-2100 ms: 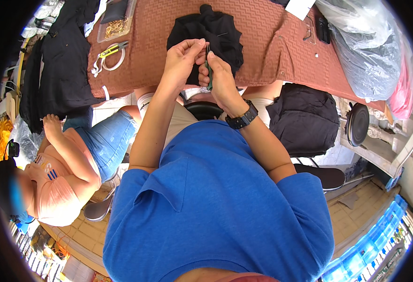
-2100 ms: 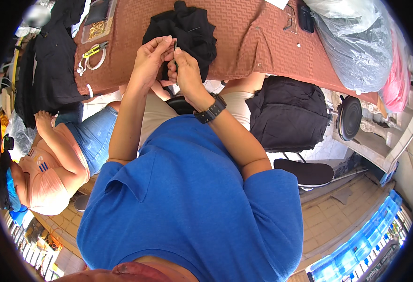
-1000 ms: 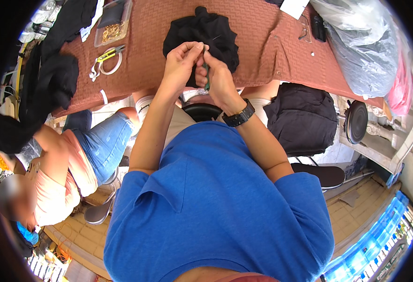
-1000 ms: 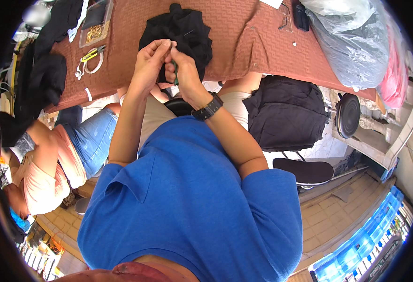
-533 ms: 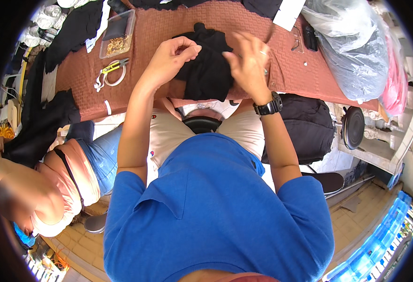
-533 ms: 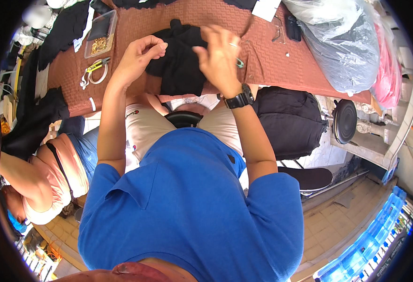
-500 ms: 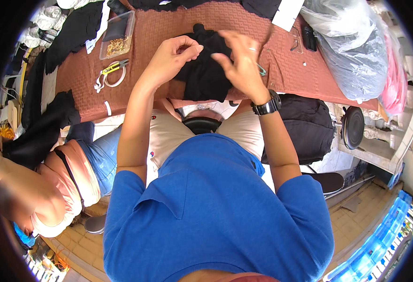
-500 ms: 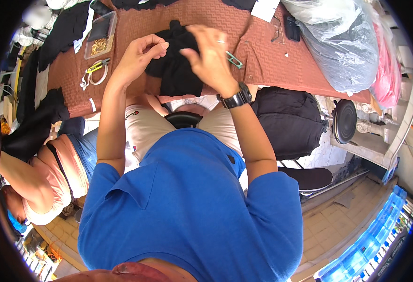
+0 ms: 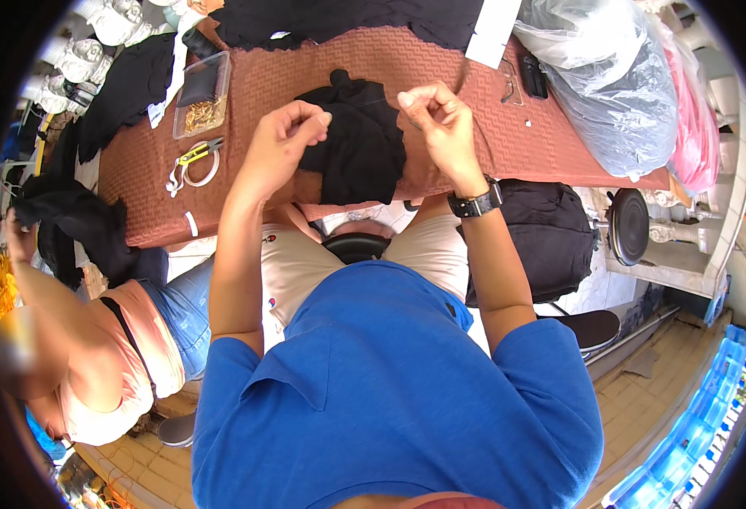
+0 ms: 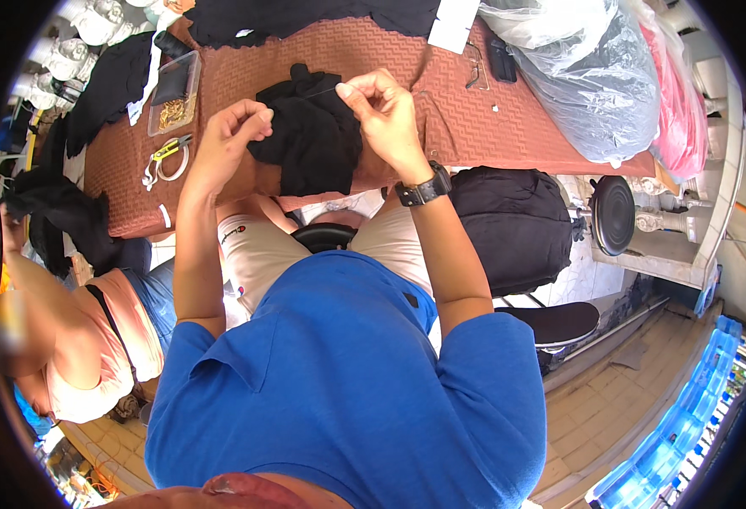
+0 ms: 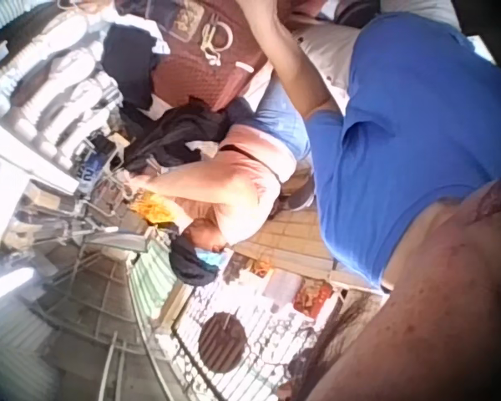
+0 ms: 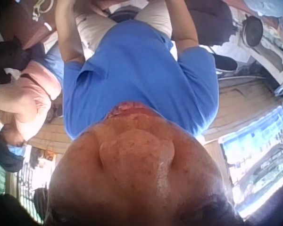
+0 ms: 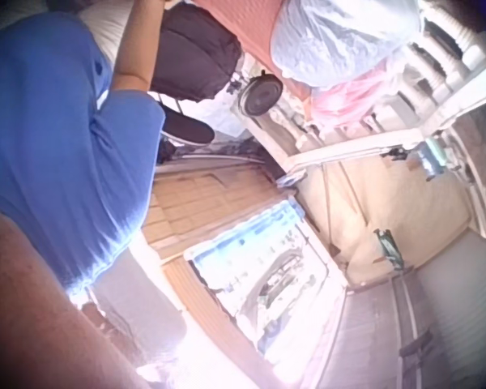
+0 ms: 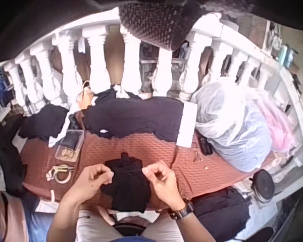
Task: The person sews labels onto black fabric garments by hand using a needle and thread, picking up labels from a stack and securing them to the neckline area.
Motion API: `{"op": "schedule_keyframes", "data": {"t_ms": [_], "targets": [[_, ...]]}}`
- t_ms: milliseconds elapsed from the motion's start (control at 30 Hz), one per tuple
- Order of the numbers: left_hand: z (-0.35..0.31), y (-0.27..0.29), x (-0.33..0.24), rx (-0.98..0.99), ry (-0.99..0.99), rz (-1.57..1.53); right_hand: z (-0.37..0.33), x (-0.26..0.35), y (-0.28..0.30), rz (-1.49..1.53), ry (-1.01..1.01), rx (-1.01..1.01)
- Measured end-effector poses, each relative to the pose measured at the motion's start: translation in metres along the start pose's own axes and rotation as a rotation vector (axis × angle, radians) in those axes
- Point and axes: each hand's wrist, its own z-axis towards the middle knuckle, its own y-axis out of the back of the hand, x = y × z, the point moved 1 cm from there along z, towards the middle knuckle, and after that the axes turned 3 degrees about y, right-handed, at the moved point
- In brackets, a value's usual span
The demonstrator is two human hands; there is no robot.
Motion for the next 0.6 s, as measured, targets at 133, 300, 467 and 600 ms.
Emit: {"op": "schedule_keyframes", "data": {"t_ms": [133,300,467,600], "targets": [[-0.002,-0.022,0.009,0.075,0.027,-0.036,-0.005,0.009,0.003,0.359,-0.005,-0.089],[-0.008,-0.051,0.031,0.124,0.061,-0.087,-0.011,-0.001,0.024,0.403,-0.087,-0.083],[-0.024,-0.063,0.035,0.05,0.073,-0.025,0.008,-0.036,0.097,-0.514,-0.053,-0.205],[-0.023,-0.057,0.048,0.063,0.073,-0.069,0.034,-0.083,0.165,-1.129,0.113,-0.224]]}}
